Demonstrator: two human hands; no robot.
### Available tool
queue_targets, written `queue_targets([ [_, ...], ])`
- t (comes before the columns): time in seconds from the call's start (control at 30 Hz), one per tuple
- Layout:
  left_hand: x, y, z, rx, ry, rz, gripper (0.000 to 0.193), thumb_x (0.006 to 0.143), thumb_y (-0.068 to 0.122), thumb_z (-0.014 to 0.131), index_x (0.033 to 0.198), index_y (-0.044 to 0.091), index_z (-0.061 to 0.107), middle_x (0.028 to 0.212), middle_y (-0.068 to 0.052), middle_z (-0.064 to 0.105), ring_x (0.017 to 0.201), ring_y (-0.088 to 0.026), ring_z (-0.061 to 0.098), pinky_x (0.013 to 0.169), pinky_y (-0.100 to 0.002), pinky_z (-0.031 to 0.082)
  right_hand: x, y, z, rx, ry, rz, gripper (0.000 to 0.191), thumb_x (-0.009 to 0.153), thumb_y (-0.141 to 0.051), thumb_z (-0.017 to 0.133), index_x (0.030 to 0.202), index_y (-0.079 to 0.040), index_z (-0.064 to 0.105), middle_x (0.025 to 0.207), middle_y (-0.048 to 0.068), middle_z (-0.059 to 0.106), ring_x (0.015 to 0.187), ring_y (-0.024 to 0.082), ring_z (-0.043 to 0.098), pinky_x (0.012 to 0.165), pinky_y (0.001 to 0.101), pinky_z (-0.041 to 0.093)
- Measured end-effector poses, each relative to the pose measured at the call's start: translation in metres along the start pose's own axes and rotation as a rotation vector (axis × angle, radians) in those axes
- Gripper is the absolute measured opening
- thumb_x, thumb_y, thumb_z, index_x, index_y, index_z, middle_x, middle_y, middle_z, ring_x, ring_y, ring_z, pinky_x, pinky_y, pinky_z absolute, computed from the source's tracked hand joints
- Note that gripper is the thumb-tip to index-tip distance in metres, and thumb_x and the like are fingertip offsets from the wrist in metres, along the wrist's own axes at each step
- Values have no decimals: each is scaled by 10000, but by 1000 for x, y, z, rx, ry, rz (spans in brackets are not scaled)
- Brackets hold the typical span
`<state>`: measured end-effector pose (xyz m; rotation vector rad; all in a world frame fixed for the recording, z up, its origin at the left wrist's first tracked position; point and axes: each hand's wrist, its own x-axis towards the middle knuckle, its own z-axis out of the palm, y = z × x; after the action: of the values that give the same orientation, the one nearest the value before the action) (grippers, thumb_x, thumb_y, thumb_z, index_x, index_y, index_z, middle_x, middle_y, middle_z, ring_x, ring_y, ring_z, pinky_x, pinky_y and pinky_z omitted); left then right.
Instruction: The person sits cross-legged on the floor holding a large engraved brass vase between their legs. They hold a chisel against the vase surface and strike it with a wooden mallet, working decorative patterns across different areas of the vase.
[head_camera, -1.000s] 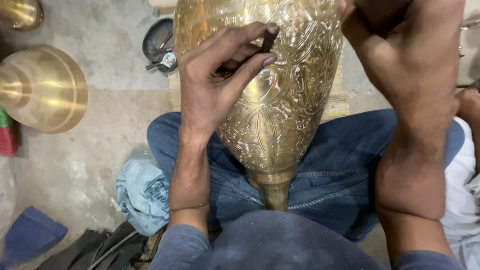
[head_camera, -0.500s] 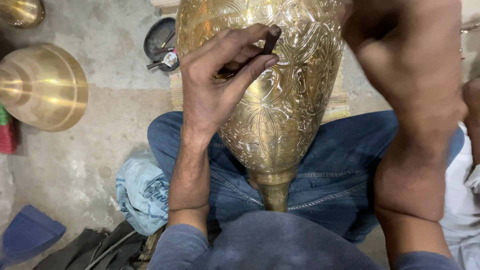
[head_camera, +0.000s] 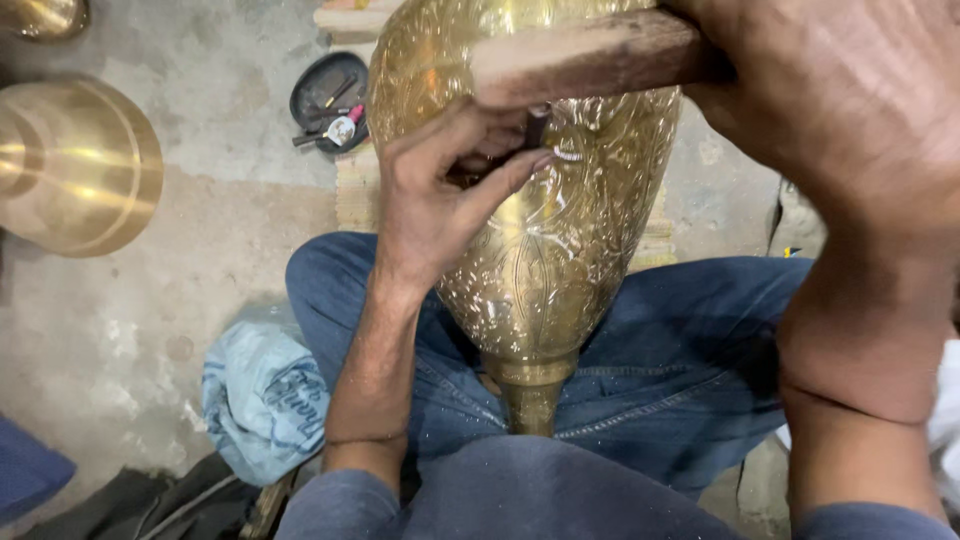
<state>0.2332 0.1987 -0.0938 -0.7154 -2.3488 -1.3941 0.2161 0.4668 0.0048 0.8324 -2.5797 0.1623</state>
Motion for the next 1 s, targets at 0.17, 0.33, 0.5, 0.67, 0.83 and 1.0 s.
queue_targets([
  [0.17,0,3,-2,-168,54,-64,325,938,98,843,1223,29,704,1117,-90,762,1021,-176,791,884,-299,701,-1,3,13,100,37,72,230,937,-156,831,1106,-84,692,909,79,683,817,247,677,739,357,524],
  [0.33,1,-5,1,-121,57,-44,319,948,107,838,1228,41,700,1132,-92,760,1024,-180,795,882,-291,705,-5,12,22,161,73,141,224,942,-162,838,1083,-82,684,890,82,672,795,248,674,728,359,523],
  [0.5,-4,-11,6,-45,74,-24,284,967,148,843,1202,72,703,1134,-80,771,1026,-173,804,871,-293,706,-3,9,27,168,72,153,222,948,-169,845,1060,-79,676,870,85,661,773,249,670,717,362,522],
  [0.67,-5,-17,11,-66,82,3,297,987,157,824,1237,70,688,1111,-81,762,1005,-177,802,864,-300,713,-2,0,22,9,46,128,226,953,-175,852,1037,-77,667,851,88,650,751,251,666,707,364,521],
  [0.83,-6,-13,12,-70,104,31,259,1010,121,809,1237,79,691,1083,-70,761,988,-160,804,841,-281,716,-5,1,20,-363,149,-131,224,915,-138,867,1047,-79,696,859,79,677,755,241,672,722,352,520],
  [1.0,-5,-6,10,-91,102,32,332,1001,90,793,1305,56,662,1096,-76,744,1027,-174,791,843,-268,710,-10,7,30,251,80,190,190,957,-132,827,1015,-57,663,836,98,649,722,262,644,676,368,479],
])
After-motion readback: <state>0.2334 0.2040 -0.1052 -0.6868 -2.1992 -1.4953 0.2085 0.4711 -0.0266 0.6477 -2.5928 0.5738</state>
